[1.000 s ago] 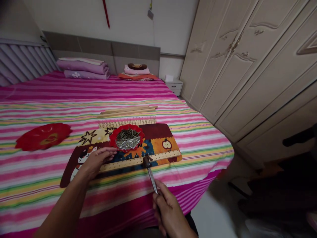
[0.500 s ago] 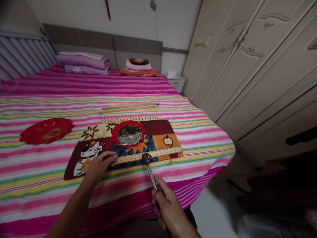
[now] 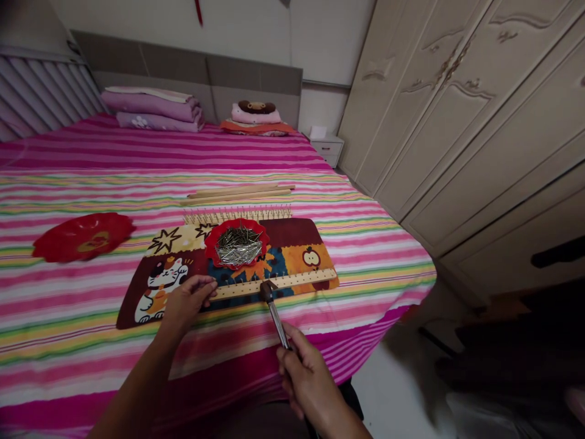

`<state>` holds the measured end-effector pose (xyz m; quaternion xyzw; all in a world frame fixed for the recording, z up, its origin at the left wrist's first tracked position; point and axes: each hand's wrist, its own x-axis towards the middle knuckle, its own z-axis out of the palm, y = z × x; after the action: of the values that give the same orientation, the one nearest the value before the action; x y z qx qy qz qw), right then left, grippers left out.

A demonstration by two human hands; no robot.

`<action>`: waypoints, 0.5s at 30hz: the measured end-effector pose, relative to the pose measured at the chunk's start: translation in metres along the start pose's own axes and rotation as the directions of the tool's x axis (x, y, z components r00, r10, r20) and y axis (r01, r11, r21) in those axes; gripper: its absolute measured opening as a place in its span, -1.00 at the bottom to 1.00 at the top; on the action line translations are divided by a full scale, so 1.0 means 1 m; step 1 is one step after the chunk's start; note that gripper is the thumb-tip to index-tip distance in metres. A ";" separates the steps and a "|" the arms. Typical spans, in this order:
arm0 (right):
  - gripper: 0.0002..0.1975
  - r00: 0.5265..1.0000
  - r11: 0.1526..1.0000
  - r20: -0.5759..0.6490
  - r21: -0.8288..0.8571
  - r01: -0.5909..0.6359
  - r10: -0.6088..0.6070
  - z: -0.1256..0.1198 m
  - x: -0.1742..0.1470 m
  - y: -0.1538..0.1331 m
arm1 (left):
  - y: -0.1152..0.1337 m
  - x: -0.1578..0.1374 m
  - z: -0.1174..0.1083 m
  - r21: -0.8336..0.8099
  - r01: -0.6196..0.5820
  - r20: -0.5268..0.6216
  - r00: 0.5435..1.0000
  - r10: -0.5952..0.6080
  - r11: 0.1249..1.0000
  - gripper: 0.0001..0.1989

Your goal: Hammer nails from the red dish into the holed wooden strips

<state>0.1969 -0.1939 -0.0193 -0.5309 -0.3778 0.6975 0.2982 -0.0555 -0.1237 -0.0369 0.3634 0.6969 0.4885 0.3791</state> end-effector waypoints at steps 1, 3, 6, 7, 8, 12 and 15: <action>-0.41 1.000 1.000 0.004 -0.003 -0.003 0.003 0.001 0.000 0.000 | 0.000 0.000 0.000 -0.011 -0.002 -0.004 1.000 0.002 1.000 -0.62; -0.40 1.000 1.000 0.010 -0.014 -0.011 0.011 0.002 0.000 -0.001 | 0.000 -0.001 0.001 -0.025 -0.001 -0.013 1.000 0.001 1.000 -0.63; -0.41 1.000 0.999 0.010 -0.031 -0.016 0.017 0.005 -0.001 -0.003 | 0.000 -0.001 0.001 -0.018 -0.002 -0.025 1.000 0.002 1.000 -0.65; -0.42 1.000 0.999 0.012 -0.037 -0.015 0.016 0.006 -0.001 -0.004 | -0.001 -0.002 0.002 -0.009 -0.006 -0.027 1.000 0.006 1.000 -0.66; -0.42 1.000 0.999 0.014 -0.043 -0.014 0.015 0.007 -0.002 -0.004 | -0.001 -0.002 0.002 0.007 -0.011 -0.027 1.000 0.011 1.000 -0.67; -0.44 0.999 0.997 0.043 -0.075 -0.001 0.005 0.010 0.000 -0.006 | -0.005 -0.002 0.002 0.081 -0.012 -0.020 1.000 0.014 0.997 -0.72; -0.48 0.996 0.996 0.085 -0.082 0.035 -0.028 0.016 0.004 -0.012 | -0.007 -0.001 0.002 0.133 -0.016 -0.017 1.000 0.018 0.991 -0.76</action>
<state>0.1807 -0.1874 -0.0089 -0.5072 -0.4272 0.6979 0.2705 -0.0540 -0.1260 -0.0442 0.3893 0.7280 0.4477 0.3436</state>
